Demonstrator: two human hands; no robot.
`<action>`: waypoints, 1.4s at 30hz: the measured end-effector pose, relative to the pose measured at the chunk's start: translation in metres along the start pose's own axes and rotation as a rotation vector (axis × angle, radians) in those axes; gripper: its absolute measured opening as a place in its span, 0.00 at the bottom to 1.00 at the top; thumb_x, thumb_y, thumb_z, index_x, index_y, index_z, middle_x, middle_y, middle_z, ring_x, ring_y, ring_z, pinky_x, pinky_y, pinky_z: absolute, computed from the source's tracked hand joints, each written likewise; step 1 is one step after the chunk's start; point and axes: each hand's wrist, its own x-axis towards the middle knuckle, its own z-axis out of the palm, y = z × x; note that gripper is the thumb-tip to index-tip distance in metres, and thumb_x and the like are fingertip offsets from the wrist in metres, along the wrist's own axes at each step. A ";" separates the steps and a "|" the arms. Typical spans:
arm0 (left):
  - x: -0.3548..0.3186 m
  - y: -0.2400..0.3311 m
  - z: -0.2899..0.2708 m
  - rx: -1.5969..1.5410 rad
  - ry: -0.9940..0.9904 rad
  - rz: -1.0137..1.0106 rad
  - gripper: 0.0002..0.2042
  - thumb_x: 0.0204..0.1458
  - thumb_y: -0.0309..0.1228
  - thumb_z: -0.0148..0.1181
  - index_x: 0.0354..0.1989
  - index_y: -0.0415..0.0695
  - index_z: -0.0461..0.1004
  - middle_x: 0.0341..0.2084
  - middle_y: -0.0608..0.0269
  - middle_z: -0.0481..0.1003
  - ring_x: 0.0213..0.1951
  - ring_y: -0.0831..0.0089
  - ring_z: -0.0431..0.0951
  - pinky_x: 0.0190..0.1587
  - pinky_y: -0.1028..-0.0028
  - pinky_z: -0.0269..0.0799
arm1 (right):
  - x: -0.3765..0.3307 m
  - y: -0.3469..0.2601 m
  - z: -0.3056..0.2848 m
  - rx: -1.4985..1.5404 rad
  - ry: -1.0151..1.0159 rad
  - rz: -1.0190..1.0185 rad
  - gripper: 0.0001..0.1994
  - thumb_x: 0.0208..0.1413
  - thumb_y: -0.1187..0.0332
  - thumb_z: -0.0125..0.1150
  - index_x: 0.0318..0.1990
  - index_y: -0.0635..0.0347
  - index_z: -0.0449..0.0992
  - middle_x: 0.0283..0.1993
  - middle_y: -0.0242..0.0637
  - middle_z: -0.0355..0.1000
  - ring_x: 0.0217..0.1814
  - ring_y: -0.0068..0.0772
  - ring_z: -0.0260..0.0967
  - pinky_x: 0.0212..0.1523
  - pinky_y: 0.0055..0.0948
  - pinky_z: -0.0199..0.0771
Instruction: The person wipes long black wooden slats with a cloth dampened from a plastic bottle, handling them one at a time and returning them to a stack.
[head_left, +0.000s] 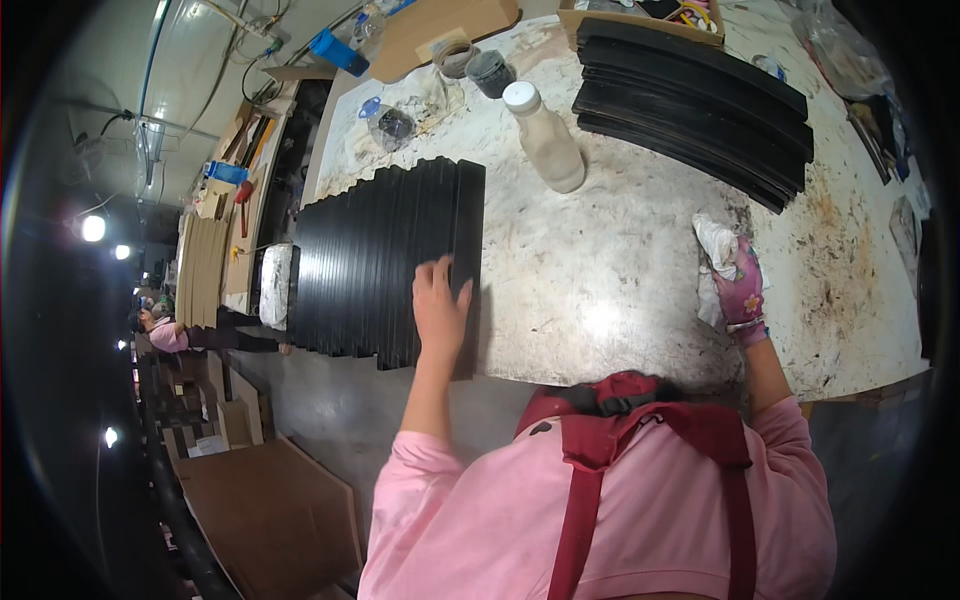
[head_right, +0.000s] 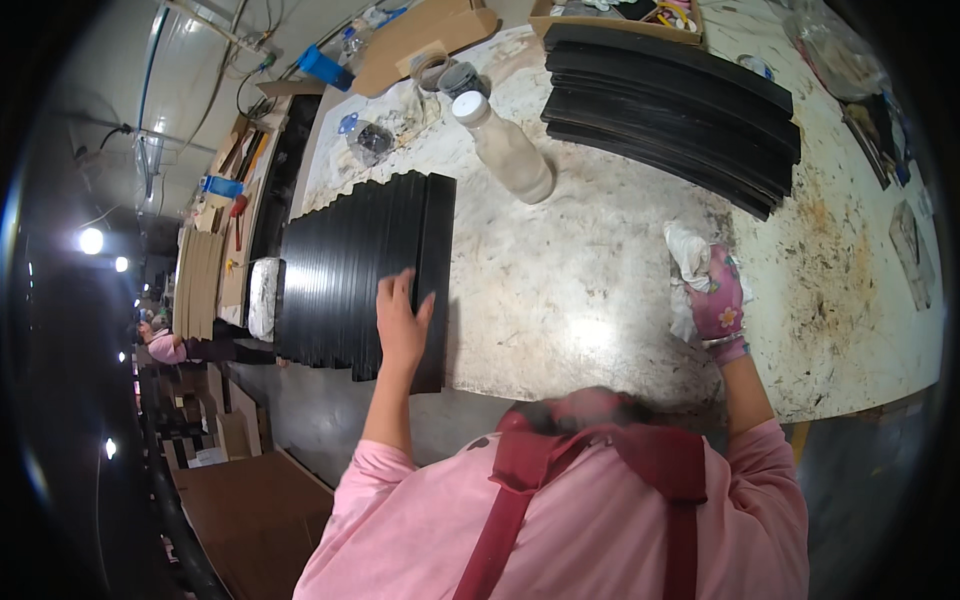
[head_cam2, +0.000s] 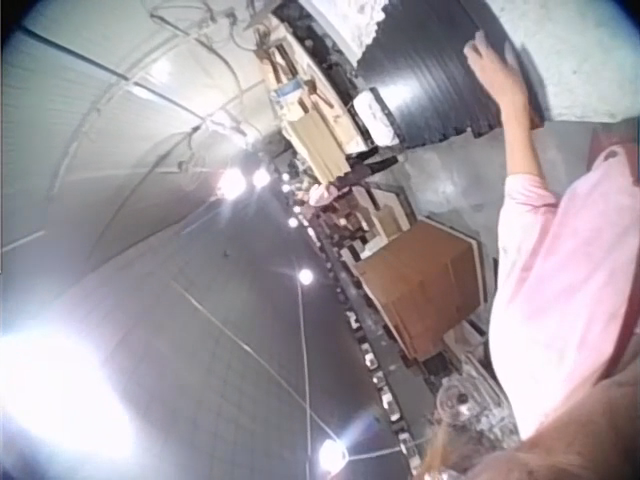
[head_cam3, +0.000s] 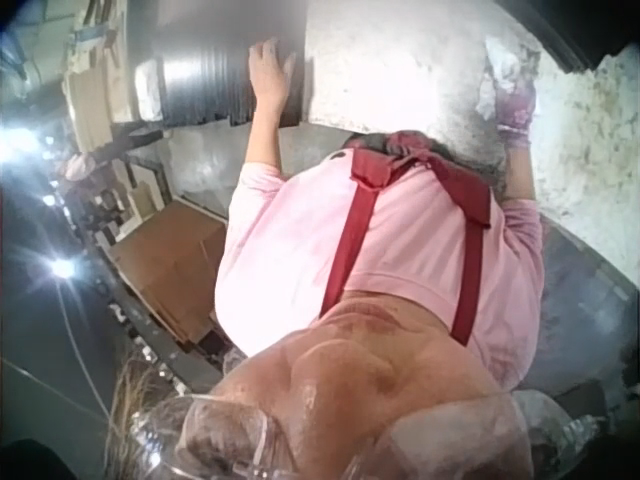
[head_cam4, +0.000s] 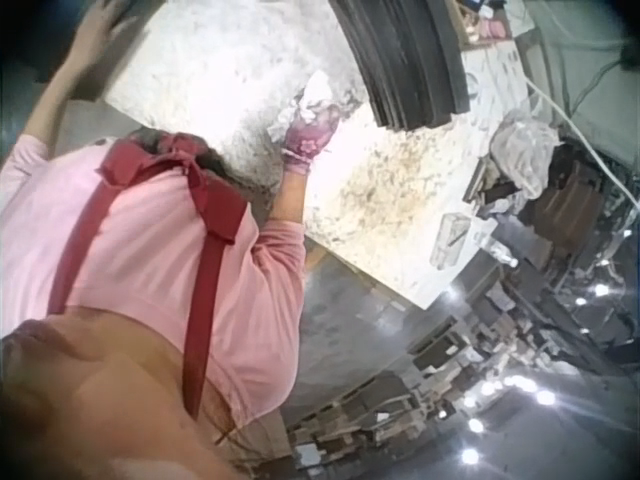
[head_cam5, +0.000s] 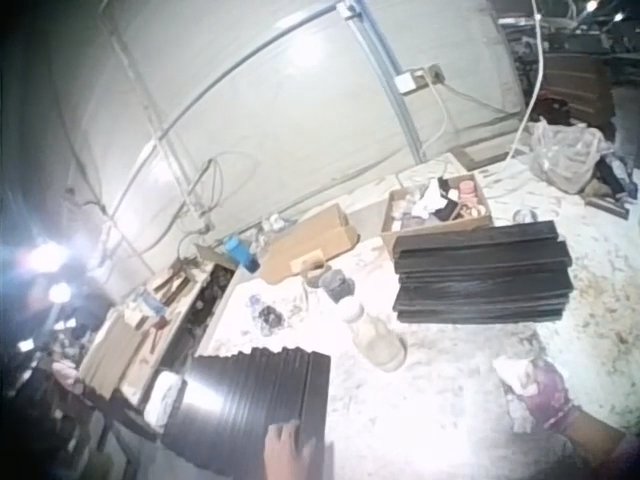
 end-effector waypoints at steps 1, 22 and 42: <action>0.019 -0.001 0.007 -0.153 0.014 0.023 0.26 0.45 0.28 0.66 0.55 0.40 0.66 0.45 0.52 0.68 0.45 0.58 0.71 0.46 0.65 0.69 | 0.000 -0.004 0.000 -0.014 -0.008 0.009 0.27 0.41 0.73 0.66 0.52 0.68 0.69 0.53 0.55 0.68 0.56 0.57 0.64 0.59 0.41 0.63; 0.244 0.028 0.130 -0.566 0.239 -0.005 0.40 0.41 0.40 0.70 0.59 0.31 0.58 0.51 0.46 0.68 0.54 0.56 0.67 0.57 0.65 0.62 | 0.014 -0.039 -0.004 -0.085 -0.015 0.033 0.16 0.49 0.68 0.60 0.45 0.67 0.72 0.45 0.52 0.70 0.47 0.56 0.66 0.49 0.42 0.66; 0.128 0.047 0.047 0.023 -0.640 0.534 0.16 0.47 0.31 0.61 0.44 0.40 0.70 0.38 0.52 0.72 0.41 0.55 0.74 0.43 0.61 0.70 | 0.019 -0.047 -0.011 -0.143 0.046 -0.005 0.12 0.53 0.63 0.57 0.37 0.65 0.73 0.36 0.51 0.70 0.38 0.53 0.68 0.39 0.42 0.69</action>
